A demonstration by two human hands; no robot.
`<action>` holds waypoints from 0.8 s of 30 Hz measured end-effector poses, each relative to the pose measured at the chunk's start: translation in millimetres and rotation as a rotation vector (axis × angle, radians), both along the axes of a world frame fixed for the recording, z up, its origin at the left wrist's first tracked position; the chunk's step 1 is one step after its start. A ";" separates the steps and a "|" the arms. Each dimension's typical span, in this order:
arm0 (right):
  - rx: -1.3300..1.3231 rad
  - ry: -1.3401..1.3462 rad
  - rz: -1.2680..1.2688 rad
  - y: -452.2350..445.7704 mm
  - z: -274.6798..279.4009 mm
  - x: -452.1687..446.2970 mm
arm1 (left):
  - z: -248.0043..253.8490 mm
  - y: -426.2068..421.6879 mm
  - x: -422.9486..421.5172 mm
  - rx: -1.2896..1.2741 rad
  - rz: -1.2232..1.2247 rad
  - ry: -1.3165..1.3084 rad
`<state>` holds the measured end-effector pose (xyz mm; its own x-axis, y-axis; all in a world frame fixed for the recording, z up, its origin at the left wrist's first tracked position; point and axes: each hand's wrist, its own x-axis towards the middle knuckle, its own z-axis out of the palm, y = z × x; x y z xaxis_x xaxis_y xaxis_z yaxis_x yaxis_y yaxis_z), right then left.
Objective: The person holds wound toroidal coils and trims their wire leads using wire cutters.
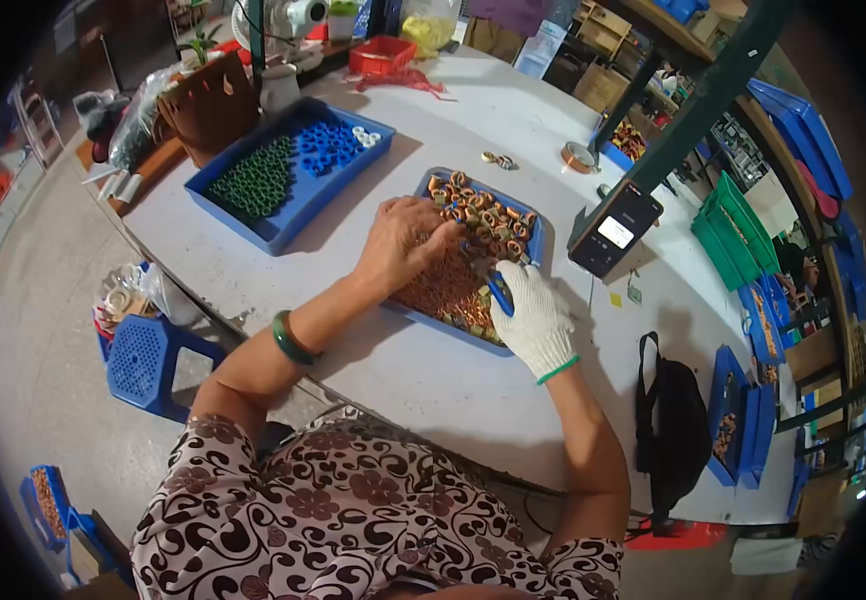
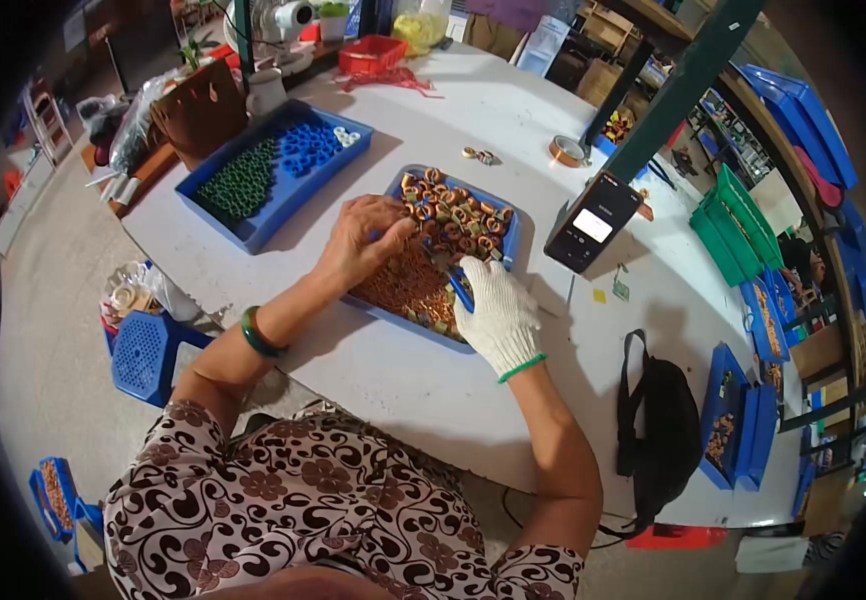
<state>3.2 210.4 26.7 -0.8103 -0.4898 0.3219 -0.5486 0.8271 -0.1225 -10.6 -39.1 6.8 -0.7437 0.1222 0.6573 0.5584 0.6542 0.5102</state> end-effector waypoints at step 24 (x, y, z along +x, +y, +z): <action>-0.058 -0.064 0.047 1.5 21.3 16.4 | 185.2 65.2 199.0 0.702 -1.642 -0.083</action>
<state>19.6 211.8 47.9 -0.8070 -0.5096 0.2986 -0.5757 0.7914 -0.2054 188.4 26.1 192.0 -0.1902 0.4394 0.8779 0.3102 -0.8215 0.4784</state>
